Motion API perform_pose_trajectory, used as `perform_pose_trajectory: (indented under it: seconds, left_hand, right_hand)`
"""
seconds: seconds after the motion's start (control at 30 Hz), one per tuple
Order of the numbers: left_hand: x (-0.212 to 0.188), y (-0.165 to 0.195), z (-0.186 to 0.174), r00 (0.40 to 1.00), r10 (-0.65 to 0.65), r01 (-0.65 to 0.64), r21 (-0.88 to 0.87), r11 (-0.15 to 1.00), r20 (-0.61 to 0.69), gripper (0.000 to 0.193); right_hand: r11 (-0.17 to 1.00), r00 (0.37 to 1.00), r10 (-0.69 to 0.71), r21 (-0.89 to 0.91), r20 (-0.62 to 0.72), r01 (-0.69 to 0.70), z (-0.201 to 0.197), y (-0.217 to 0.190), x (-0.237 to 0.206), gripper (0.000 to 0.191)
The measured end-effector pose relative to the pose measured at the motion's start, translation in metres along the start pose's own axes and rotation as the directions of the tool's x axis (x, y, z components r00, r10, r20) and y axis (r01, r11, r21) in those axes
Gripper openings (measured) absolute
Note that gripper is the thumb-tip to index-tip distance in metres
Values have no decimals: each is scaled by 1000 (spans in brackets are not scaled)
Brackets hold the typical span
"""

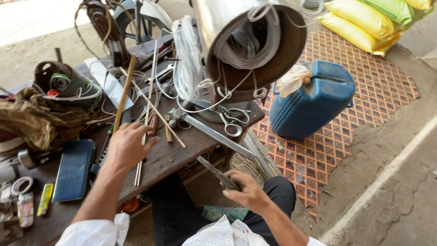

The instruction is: The person sits at a low workbench and winds white wire inside a metal drum, using a wooden stick to guide and press the coils. They reposition the drum, adjust the coiled wire by hand, and use pliers to work on the wire ends.

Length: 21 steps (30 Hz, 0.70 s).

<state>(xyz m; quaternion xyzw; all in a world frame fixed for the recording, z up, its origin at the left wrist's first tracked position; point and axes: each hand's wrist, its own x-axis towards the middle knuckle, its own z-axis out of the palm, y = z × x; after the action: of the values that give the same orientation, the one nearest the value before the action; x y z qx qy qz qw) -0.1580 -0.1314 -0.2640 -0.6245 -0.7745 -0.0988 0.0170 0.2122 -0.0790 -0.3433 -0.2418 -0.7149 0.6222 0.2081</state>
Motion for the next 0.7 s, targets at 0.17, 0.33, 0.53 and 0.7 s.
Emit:
perform_pose_trajectory:
  seconds: [0.17,0.33,0.53,0.7]
  left_hand:
    - [10,17,-60,852,208,-288,-99,953,-480,53]
    - [56,64,-136,657,463,-639,-113,761,-595,82]
    - [84,128,-189,537,654,-784,-30,620,-533,66]
    - [74,164,-180,698,506,-667,-201,718,-507,67]
  right_hand:
    - [991,988,-131,29,-75,134,-41,-46,-35,27]
    - [784,827,-530,-479,-187,395,-82,-126,-40,26]
    - [65,770,-637,-998,-27,19,-117,-236,-47,35]
    - [-374,841,-539,-908,46,-190,-127,-292,-39,24]
